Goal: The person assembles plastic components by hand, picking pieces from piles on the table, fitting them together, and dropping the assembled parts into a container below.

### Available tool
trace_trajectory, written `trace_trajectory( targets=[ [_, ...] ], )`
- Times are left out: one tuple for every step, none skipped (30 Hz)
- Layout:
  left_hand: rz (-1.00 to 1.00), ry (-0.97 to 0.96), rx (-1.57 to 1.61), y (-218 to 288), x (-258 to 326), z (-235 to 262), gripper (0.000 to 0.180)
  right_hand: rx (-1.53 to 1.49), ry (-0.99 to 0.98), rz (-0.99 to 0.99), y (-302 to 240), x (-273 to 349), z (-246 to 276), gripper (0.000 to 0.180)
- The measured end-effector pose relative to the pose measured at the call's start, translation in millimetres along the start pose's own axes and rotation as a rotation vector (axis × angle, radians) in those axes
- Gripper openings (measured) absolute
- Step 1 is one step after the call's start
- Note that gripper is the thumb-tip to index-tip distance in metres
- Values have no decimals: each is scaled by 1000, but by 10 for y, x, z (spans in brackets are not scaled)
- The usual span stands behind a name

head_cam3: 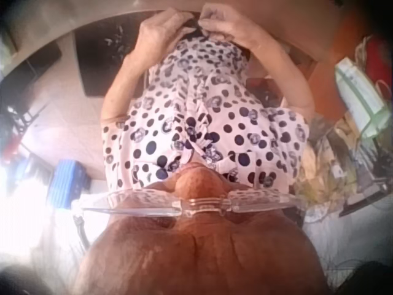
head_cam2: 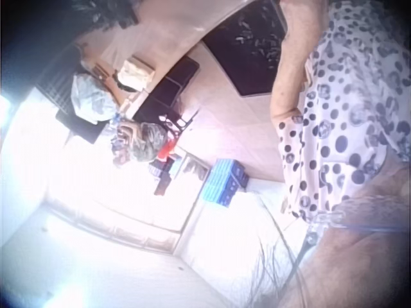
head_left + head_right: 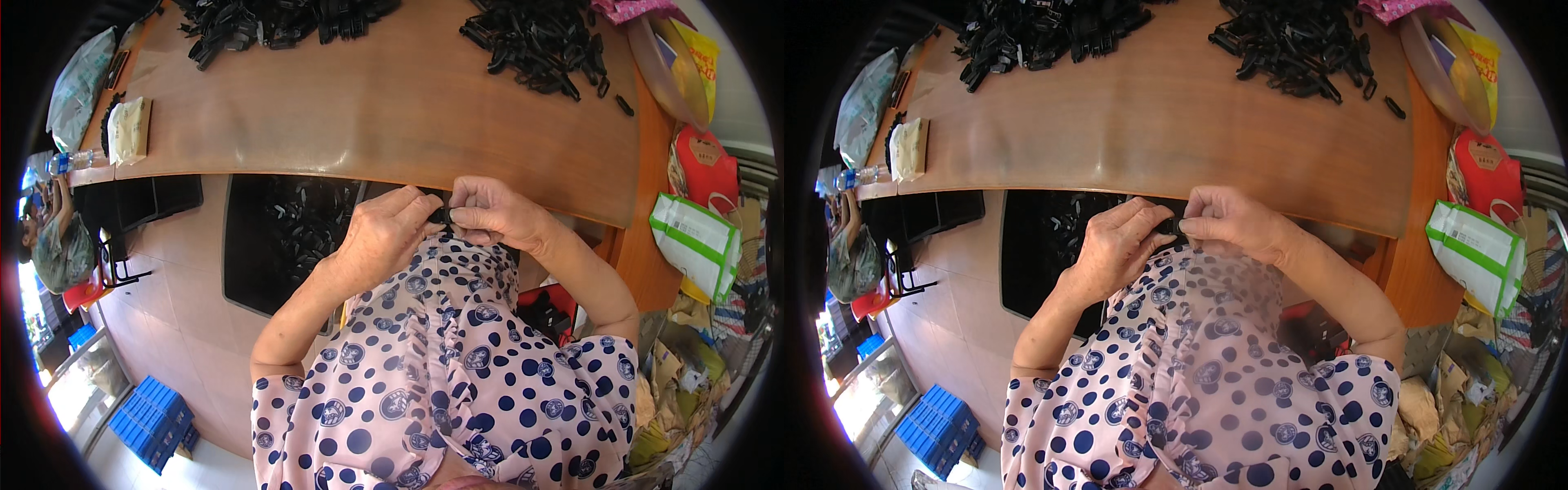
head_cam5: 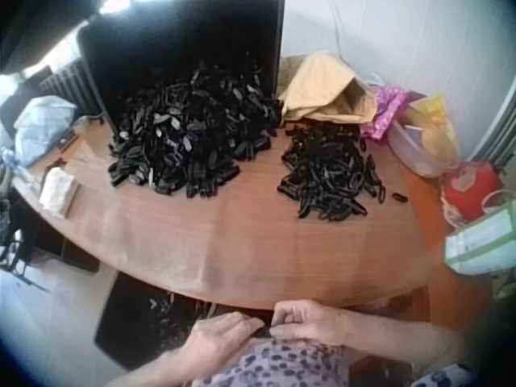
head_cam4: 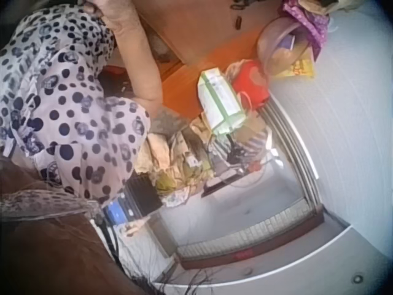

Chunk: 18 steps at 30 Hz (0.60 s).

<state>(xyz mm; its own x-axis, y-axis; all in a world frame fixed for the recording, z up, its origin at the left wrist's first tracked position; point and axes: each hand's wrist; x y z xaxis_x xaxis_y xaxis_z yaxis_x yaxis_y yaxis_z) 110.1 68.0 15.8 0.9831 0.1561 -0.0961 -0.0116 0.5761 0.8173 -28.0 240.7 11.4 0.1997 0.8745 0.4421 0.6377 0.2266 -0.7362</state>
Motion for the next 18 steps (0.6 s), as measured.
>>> trace_trajectory(
  targets=[
    [17, -40, 10, 16, 21, 4, 26, -47, -20, -50, 6, 12, -19, 15],
    [17, -38, 8, 25, 49, 2, 26, -93, -44, -100, 10, 13, -38, 16],
    [114, -52, 128, 32, 82, -10, 24, -91, -47, -100, 21, 13, -61, 16],
    [211, -65, 249, 34, 113, -28, 23, -168, -64, -101, 40, 14, -86, 17],
    [208, -63, 246, 25, 134, -60, 23, -243, -81, -100, 53, 6, -111, 18],
    [291, -24, 363, 5, 157, -110, 21, -241, -83, -98, 90, -14, -127, 18],
    [375, 14, 480, -20, 173, -149, 20, -246, -57, -67, 144, -42, -135, 20],
    [433, -20, 577, -72, 167, -129, 21, -253, -36, -36, 166, -80, -151, 23],
    [436, -16, 572, -127, 142, -138, 21, -255, -42, -36, 155, -100, -173, 23],
    [332, 42, 578, -191, 112, -152, 21, -161, -67, -10, 135, -116, -194, 27],
    [211, 111, 586, -224, 123, -128, 22, -49, -93, 22, 110, -119, -260, 32],
    [263, 23, 789, -243, 143, -83, 21, 27, -168, 59, 121, -126, -292, 38],
    [249, 35, 787, -253, 183, -68, 21, 42, -176, 64, 103, -129, -355, 38],
    [295, 1, 932, -282, 171, -95, 20, 9, -264, 64, 83, -147, -361, 39],
    [339, -35, 1076, -290, 160, -101, 19, -20, -352, 66, 63, -168, -376, 39],
    [450, -105, 1099, -295, 198, -27, 18, -27, -394, 118, 89, -223, -401, 39],
    [417, -80, 1085, -382, 254, -40, 23, -26, -399, 112, 134, -276, -415, 33],
    [449, -60, 1166, -379, 276, -51, 26, -21, -354, 164, 236, -324, -418, 29]
  ],
)
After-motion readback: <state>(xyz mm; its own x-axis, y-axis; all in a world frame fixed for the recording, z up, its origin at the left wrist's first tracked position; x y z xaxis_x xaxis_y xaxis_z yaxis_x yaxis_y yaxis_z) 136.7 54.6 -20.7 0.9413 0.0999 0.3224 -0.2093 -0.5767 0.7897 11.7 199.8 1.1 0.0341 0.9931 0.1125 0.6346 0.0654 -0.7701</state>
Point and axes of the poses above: each hand's wrist, its own x-axis away from the middle knuckle, its own z-axis out of the back of the hand, y = z × x, and after that the axes turned 10 degrees about z, right-handed
